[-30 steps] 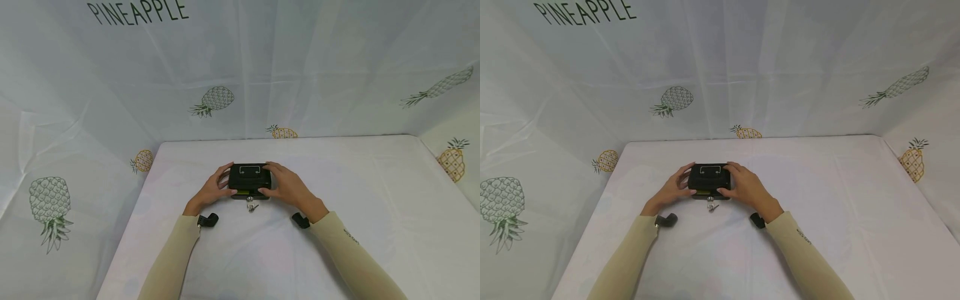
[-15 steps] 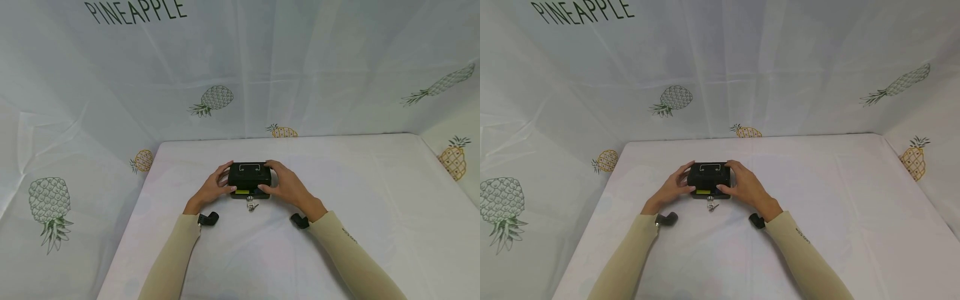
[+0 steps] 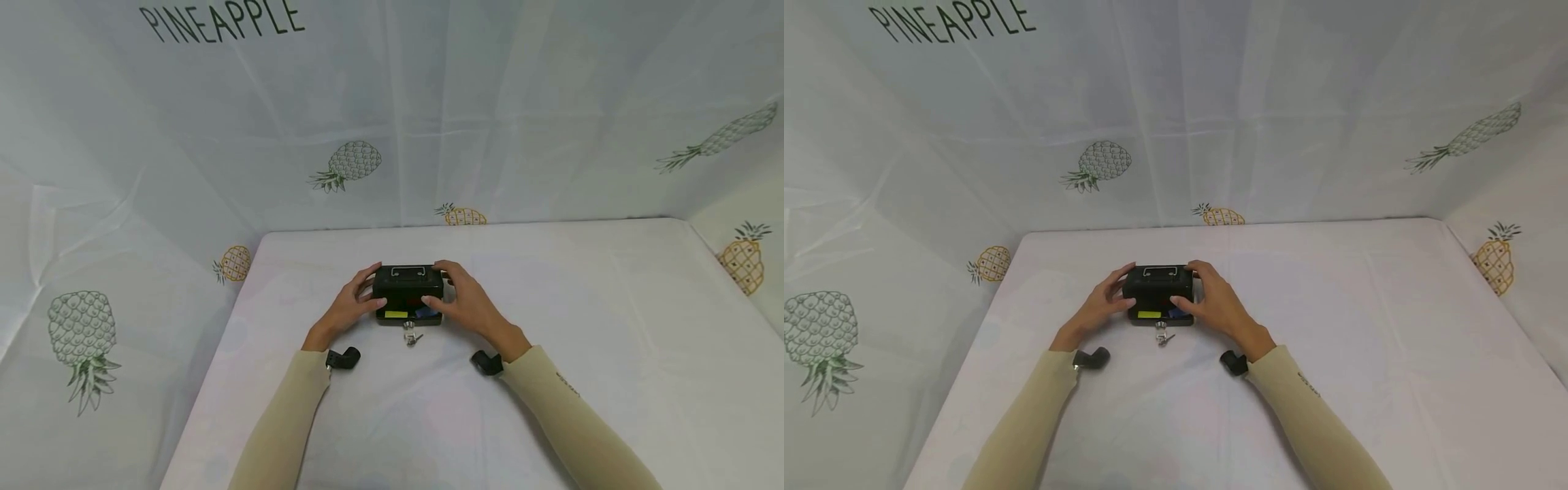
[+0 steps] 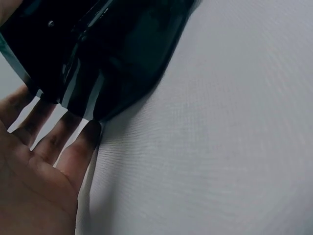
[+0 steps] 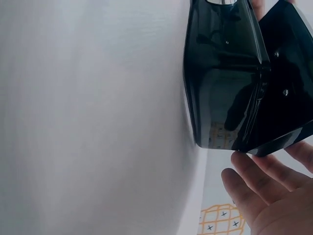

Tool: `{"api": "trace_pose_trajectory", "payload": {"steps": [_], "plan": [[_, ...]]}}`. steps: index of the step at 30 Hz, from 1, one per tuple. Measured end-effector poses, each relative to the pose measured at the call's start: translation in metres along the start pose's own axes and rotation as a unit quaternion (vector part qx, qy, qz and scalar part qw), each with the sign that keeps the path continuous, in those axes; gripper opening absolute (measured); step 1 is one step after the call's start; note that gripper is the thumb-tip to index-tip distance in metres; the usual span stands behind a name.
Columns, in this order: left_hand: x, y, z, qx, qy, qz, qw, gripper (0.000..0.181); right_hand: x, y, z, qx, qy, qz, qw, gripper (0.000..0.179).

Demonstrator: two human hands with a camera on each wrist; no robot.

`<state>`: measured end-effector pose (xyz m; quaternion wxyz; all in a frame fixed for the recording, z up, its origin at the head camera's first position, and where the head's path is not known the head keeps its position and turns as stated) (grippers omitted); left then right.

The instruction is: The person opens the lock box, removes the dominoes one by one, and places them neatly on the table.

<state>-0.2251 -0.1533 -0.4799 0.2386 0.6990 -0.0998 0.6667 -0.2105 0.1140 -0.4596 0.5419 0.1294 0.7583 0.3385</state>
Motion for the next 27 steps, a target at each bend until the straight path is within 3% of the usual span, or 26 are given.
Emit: {"api": "trace_pose_trajectory", "payload": {"steps": [10,21,27], "plan": [[-0.0012,-0.0009,-0.0018,0.022,-0.022,-0.027,0.9992,0.069,0.0021,-0.0025,-0.0031,0.005,-0.042,-0.059,0.9974,0.063],[-0.0013,-0.0022,-0.004,0.046,-0.007,-0.059,0.9972,0.058,0.0011,-0.0037,-0.0066,0.014,-0.062,-0.085,0.9943,0.062],[0.0041,-0.0039,-0.0042,0.073,0.008,-0.06,0.9955,0.053,0.0039,-0.0049,-0.0079,0.023,-0.047,-0.08,0.9954,0.058]]}}
Point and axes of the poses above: each hand's wrist, its own z-axis away from the middle knuckle, its own y-axis out of the back of the hand, x = y × z, the point moved 3 cm from there along -z, towards the middle knuckle, and after that the axes turned 2 degrees about -x, right-handed, at the moved point
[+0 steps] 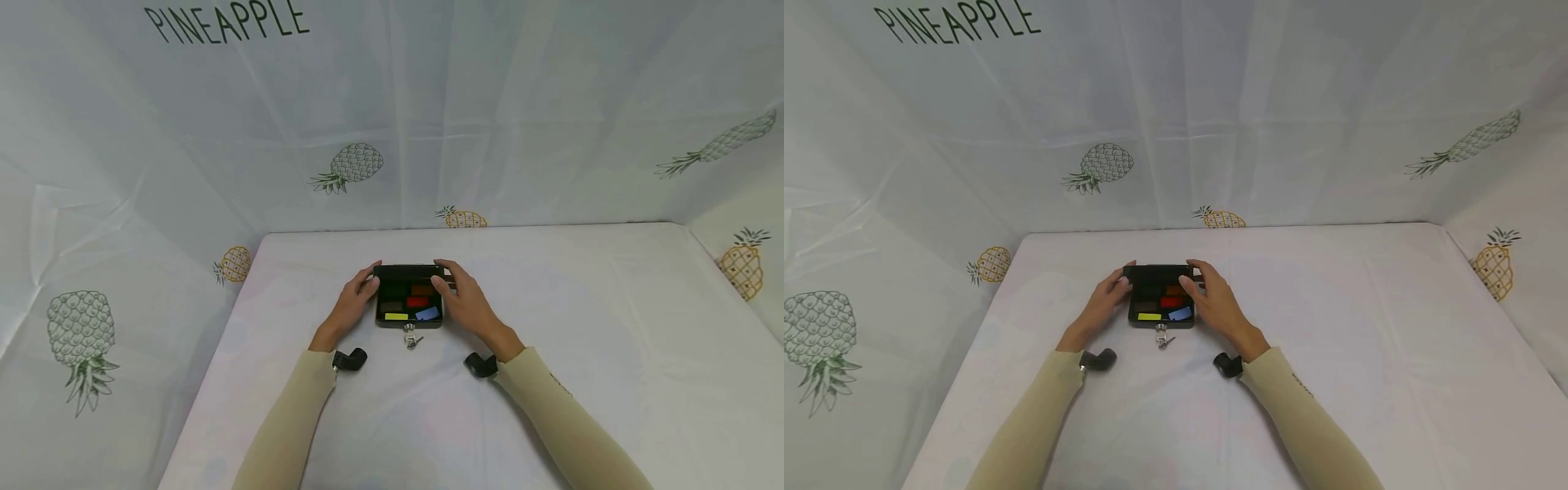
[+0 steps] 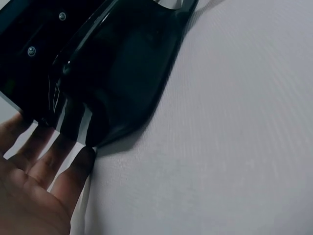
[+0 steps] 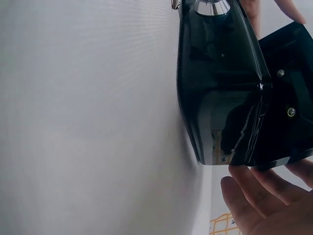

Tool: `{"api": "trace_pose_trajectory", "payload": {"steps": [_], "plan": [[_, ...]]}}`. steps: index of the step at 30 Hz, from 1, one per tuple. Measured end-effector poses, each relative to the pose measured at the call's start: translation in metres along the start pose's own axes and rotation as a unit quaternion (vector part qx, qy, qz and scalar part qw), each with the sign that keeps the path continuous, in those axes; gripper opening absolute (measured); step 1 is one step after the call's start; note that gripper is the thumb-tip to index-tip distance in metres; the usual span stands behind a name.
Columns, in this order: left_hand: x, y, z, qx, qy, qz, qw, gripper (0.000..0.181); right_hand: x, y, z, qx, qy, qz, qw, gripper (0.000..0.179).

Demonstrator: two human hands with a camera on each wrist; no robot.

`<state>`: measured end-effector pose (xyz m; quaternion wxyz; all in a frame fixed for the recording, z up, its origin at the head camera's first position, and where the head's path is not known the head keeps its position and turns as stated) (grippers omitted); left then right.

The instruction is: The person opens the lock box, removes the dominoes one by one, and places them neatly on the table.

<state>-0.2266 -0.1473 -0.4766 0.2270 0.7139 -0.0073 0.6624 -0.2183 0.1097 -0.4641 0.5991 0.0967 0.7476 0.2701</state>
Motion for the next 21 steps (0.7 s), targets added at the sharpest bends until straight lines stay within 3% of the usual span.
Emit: {"api": "trace_pose_trajectory", "payload": {"steps": [9,21], "plan": [[0.001,-0.0017,-0.003,0.027,0.046,-0.01,0.9985,0.067,0.0036,0.0006,-0.0025,0.012,0.019,-0.021,0.9995,0.052],[0.0041,-0.0074,-0.0075,0.055,0.065,0.062,0.9944,0.069,0.0035,-0.0028,-0.0018,0.01,0.014,-0.047,0.9987,0.049]]}}
Point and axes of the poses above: each hand's wrist, its own z-axis away from the middle knuckle, its own y-axis out of the back of the hand, x = y × z, the point moved 3 cm from there along -z, towards the middle knuckle, and after that the axes turned 2 degrees about -x, right-handed, at the moved point
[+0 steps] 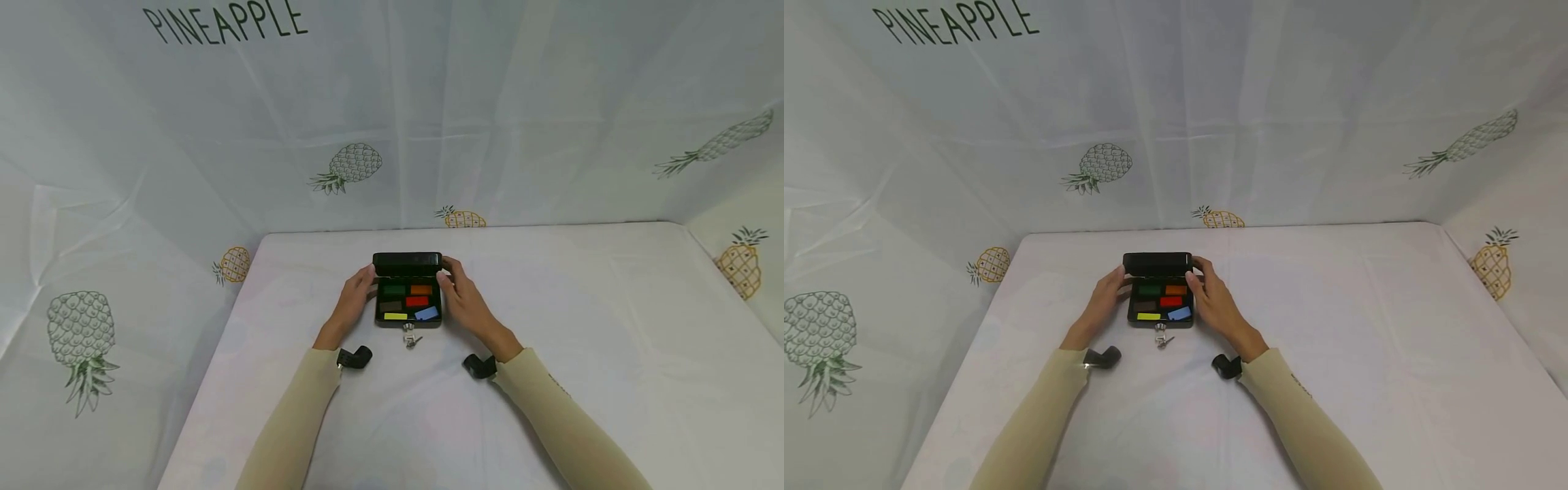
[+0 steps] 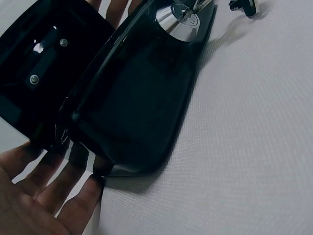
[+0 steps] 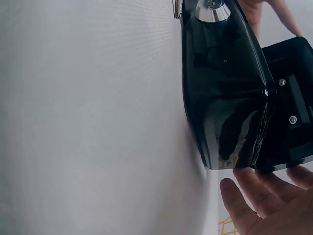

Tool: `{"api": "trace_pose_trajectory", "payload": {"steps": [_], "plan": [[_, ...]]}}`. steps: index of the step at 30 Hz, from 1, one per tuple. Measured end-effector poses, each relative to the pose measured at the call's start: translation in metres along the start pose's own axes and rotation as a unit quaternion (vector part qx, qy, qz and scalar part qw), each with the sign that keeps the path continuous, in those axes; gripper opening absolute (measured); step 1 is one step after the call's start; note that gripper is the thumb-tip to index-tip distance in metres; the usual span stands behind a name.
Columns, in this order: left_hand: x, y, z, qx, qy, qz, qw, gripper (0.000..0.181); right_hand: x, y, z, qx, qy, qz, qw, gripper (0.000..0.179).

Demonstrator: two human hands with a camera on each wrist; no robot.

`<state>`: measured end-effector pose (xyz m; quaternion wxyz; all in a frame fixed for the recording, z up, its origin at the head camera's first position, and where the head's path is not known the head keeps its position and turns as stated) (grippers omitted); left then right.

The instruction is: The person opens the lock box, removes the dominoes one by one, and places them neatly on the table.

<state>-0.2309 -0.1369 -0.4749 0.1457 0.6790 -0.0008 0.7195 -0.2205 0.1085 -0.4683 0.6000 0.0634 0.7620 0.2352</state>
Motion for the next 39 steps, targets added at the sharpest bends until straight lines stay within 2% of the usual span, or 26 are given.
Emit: {"api": "trace_pose_trajectory", "payload": {"steps": [5,13,20,25,29,33,39], "plan": [[-0.002,-0.002,-0.002,0.001,0.006,0.01,0.9999,0.073,0.001,-0.001,0.0,-0.01,-0.011,0.005,0.9999,0.054],[-0.006,-0.003,-0.002,-0.018,0.001,0.021,0.9996,0.064,0.006,-0.004,0.001,-0.028,-0.027,0.004,0.9993,0.063],[-0.011,-0.003,0.001,-0.025,0.002,0.006,0.9997,0.072,0.009,-0.007,0.001,-0.042,-0.042,-0.008,0.9982,0.069],[-0.014,-0.003,0.001,-0.028,0.001,0.002,0.9996,0.07,0.008,-0.007,0.002,-0.047,-0.043,-0.012,0.9979,0.075],[-0.014,-0.001,0.002,-0.033,-0.001,-0.03,0.999,0.068,0.007,-0.006,0.002,-0.048,-0.04,-0.006,0.998,0.079],[-0.015,0.004,0.006,-0.063,0.01,-0.063,0.996,0.073,0.005,-0.004,0.004,-0.049,-0.038,0.031,0.9976,0.084],[-0.021,0.008,0.008,-0.145,0.006,-0.048,0.9882,0.105,-0.004,0.001,0.01,-0.007,-0.017,0.122,0.9923,0.08]]}}
Point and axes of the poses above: each hand's wrist, its own z-axis away from the middle knuckle, its own y-axis out of the back of the hand, x = y × z, the point moved 3 cm from there along -z, towards the middle knuckle, and after that the axes turned 2 degrees about -x, right-handed, at the moved point
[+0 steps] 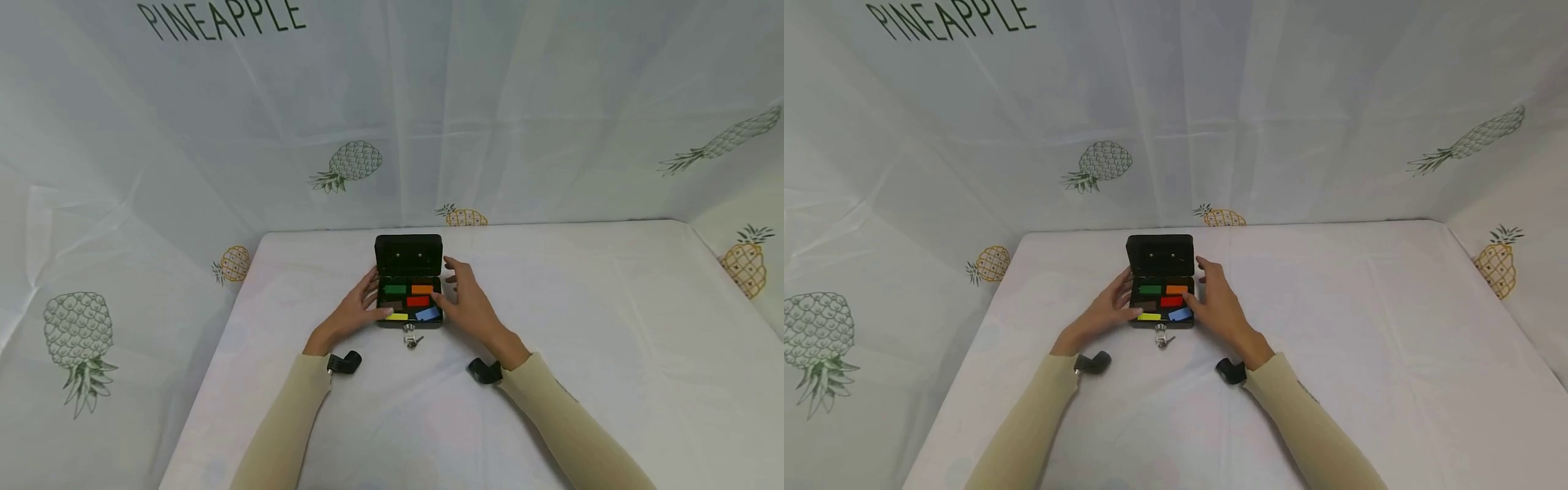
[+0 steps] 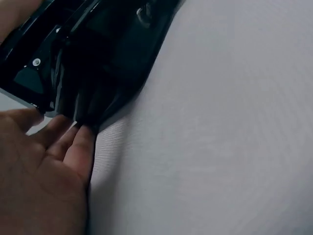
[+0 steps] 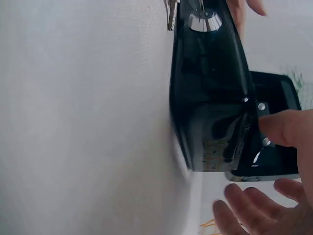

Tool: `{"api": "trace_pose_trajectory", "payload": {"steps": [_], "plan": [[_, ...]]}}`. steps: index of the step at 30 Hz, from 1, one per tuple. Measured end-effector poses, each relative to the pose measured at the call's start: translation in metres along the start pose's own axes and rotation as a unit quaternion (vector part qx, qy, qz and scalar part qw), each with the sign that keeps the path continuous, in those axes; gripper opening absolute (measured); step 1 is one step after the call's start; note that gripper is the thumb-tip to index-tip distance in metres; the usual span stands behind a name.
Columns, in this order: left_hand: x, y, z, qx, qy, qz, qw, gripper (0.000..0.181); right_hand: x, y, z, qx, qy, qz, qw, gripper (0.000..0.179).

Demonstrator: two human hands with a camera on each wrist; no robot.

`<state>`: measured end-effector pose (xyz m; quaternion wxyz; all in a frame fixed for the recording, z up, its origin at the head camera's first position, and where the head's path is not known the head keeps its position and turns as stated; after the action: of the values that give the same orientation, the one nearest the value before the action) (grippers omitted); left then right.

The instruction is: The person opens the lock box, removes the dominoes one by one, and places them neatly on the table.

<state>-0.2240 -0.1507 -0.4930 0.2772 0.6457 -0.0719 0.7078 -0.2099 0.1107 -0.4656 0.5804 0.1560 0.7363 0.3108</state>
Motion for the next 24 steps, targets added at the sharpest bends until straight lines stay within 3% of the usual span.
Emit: {"api": "trace_pose_trajectory", "payload": {"steps": [4,9,15,24], "plan": [[0.0,0.0,0.0,-0.023,-0.004,-0.023,0.9995,0.124,-0.008,0.003,0.005,0.025,0.028,0.04,0.9985,0.065],[0.001,-0.001,0.0,-0.031,-0.009,-0.041,0.9986,0.129,-0.017,0.005,0.01,0.019,0.096,0.103,0.9898,0.038],[-0.001,-0.001,-0.001,-0.032,-0.019,-0.047,0.9982,0.128,-0.025,0.006,0.009,-0.012,0.188,0.187,0.9641,0.03],[-0.002,-0.001,-0.002,-0.035,-0.034,-0.043,0.9979,0.13,-0.038,0.005,-0.003,-0.099,0.228,0.269,0.9304,0.021]]}}
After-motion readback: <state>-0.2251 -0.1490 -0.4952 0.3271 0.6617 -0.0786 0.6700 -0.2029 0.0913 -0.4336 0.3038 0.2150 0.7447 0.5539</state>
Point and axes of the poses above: each hand's wrist, its own z-axis away from the middle knuckle, its own y-axis out of the back of the hand, x = y × z, the point moved 3 cm from there along -z, towards the middle knuckle, and after that the axes turned 2 degrees about -x, right-handed, at the moved point
